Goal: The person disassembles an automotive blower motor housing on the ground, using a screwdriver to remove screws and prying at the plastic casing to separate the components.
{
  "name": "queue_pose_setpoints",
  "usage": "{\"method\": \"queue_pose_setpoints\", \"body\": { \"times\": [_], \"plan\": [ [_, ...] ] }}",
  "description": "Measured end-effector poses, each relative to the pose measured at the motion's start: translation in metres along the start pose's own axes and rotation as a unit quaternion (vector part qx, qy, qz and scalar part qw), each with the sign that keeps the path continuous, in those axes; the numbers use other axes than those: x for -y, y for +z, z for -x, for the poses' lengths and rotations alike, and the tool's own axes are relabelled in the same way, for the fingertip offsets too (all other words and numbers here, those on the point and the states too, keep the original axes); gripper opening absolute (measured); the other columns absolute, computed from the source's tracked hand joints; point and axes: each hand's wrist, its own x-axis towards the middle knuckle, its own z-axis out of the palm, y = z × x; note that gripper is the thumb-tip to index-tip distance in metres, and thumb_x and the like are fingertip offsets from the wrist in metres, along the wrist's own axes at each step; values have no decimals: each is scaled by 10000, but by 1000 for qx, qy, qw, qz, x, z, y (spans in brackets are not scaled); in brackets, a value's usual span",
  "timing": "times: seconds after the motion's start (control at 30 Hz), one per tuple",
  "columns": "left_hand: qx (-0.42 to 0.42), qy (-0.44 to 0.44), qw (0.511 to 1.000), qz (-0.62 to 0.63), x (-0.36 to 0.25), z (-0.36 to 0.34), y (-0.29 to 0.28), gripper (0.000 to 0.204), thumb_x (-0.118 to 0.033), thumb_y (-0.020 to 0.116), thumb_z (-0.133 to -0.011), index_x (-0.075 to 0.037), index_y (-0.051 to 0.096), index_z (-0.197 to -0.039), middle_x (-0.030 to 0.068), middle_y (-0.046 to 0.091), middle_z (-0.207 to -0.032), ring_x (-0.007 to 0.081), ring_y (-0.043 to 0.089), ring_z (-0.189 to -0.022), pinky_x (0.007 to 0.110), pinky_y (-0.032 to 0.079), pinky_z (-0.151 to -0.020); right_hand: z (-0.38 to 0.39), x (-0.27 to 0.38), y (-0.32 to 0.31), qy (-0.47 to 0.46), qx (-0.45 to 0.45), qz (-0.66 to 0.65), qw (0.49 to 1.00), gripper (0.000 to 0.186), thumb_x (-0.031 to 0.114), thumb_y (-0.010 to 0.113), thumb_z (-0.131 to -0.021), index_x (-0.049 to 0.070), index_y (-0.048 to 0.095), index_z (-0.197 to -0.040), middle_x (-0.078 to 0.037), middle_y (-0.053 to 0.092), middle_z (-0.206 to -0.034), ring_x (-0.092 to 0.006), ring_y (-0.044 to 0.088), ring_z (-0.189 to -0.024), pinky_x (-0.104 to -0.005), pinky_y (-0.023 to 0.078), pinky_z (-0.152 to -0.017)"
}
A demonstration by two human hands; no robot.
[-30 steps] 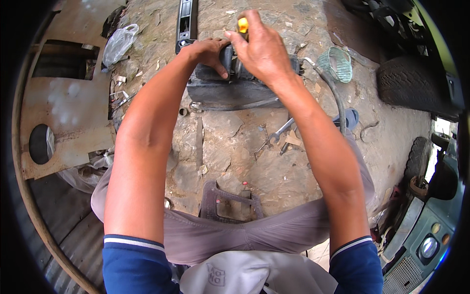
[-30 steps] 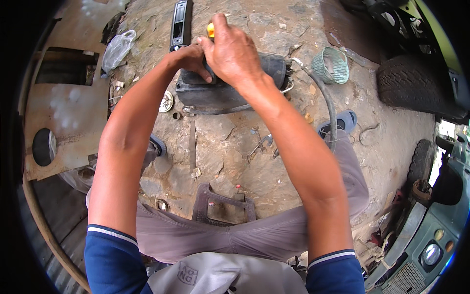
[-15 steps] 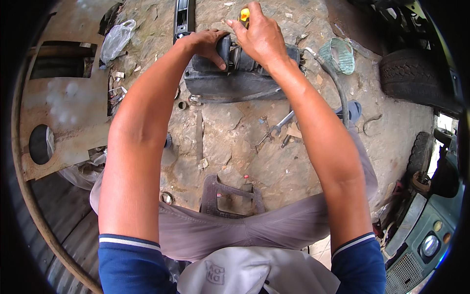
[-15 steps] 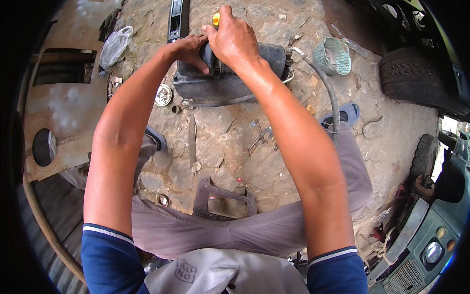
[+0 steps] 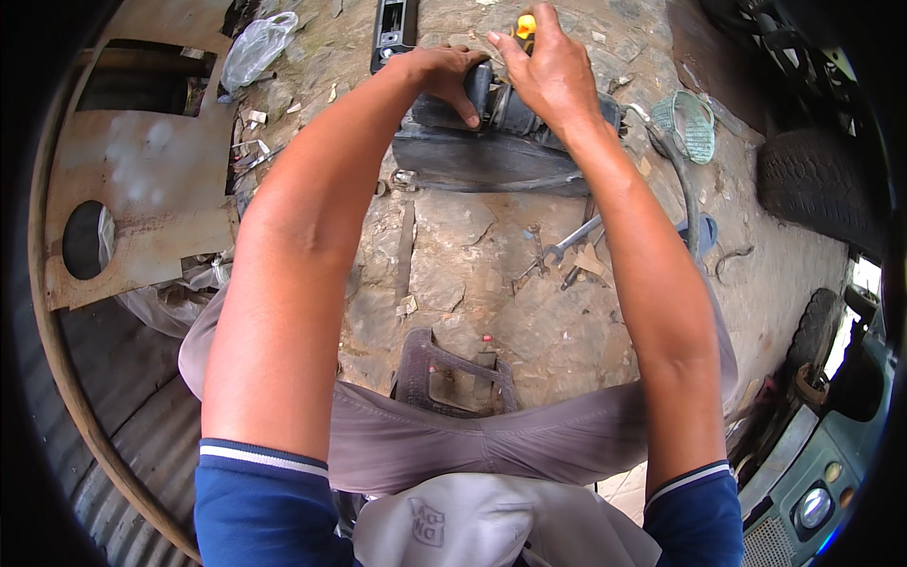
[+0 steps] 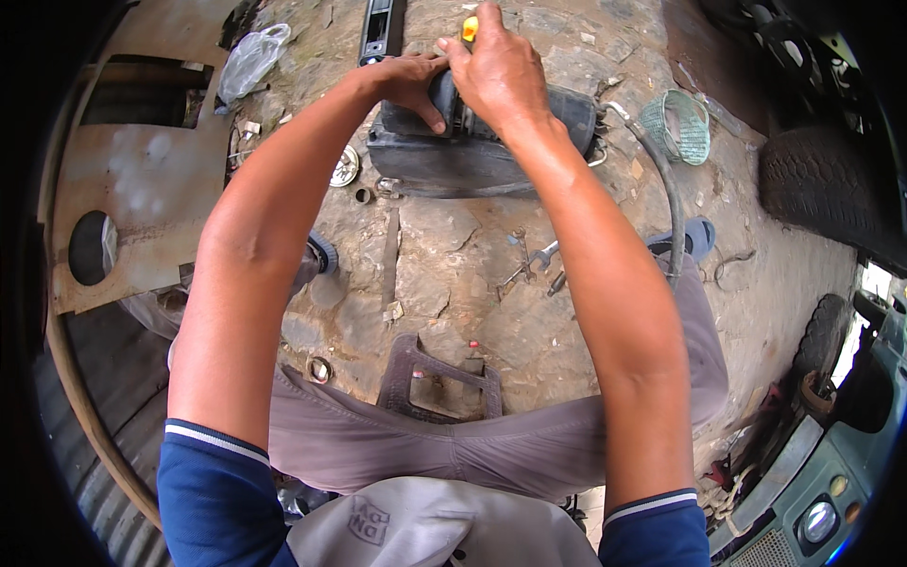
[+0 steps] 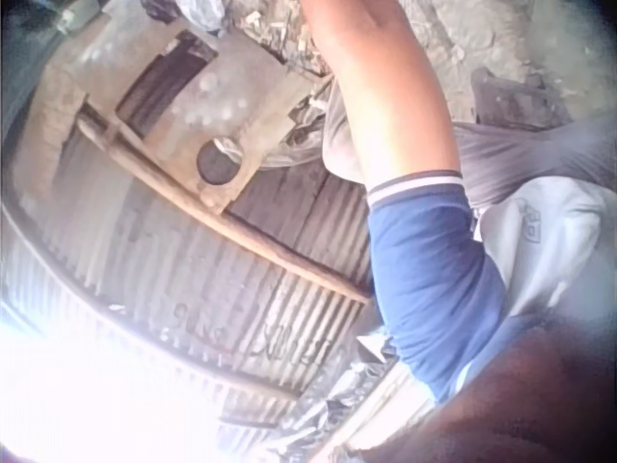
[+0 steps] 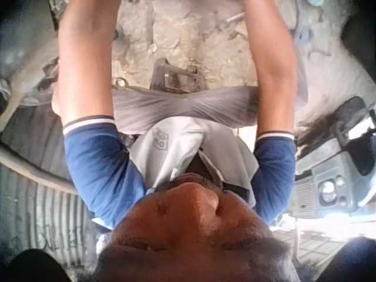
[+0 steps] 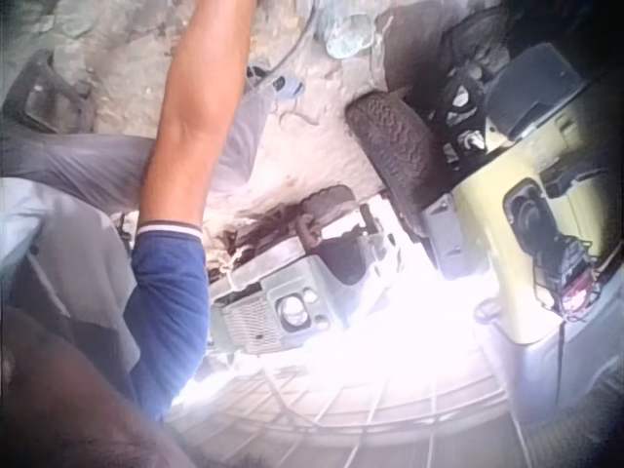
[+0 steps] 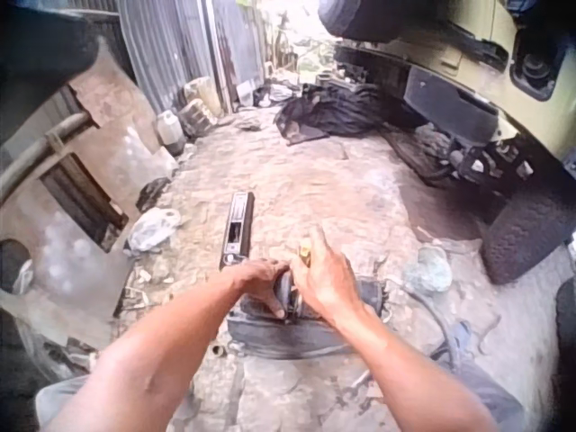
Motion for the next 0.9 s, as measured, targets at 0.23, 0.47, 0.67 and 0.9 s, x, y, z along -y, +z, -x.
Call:
{"method": "queue_pose_setpoints", "body": {
  "times": [0.23,0.47,0.67,0.9],
  "plan": [
    [16,-23,999,-27,-4,5,-3,1338,-636,908,-498,-92,322,-1571,128,456,-1535,336,422,-1425,483,387,-1153,0,-1,14,-13,22,61,998,432,365,696,-926,37,526,-1148,-272,704,-860,-489,690,-856,-543,539,-737],
    [9,-32,999,-39,-5,7,0,1304,-647,892,-536,-115,316,-1577,114,469,-1526,320,419,-1429,499,378,-1149,2,7,15,-11,41,80,996,404,337,682,-938,34,510,-1142,-283,701,-866,-502,682,-857,-555,536,-743],
    [15,-38,999,-33,-5,9,-1,1317,-635,895,-540,-127,286,-1592,104,465,-1532,320,411,-1434,505,372,-1153,5,11,20,-23,42,91,995,400,326,690,-936,31,502,-1130,-280,704,-861,-495,689,-844,-553,543,-740],
    [30,-47,998,-19,-11,10,-6,1335,-597,916,-523,-106,283,-1591,109,454,-1541,325,406,-1434,489,368,-1159,7,12,23,-34,4,147,989,444,374,703,-927,43,527,-1164,-251,717,-856,-451,713,-816,-518,564,-701]
  ]
}}
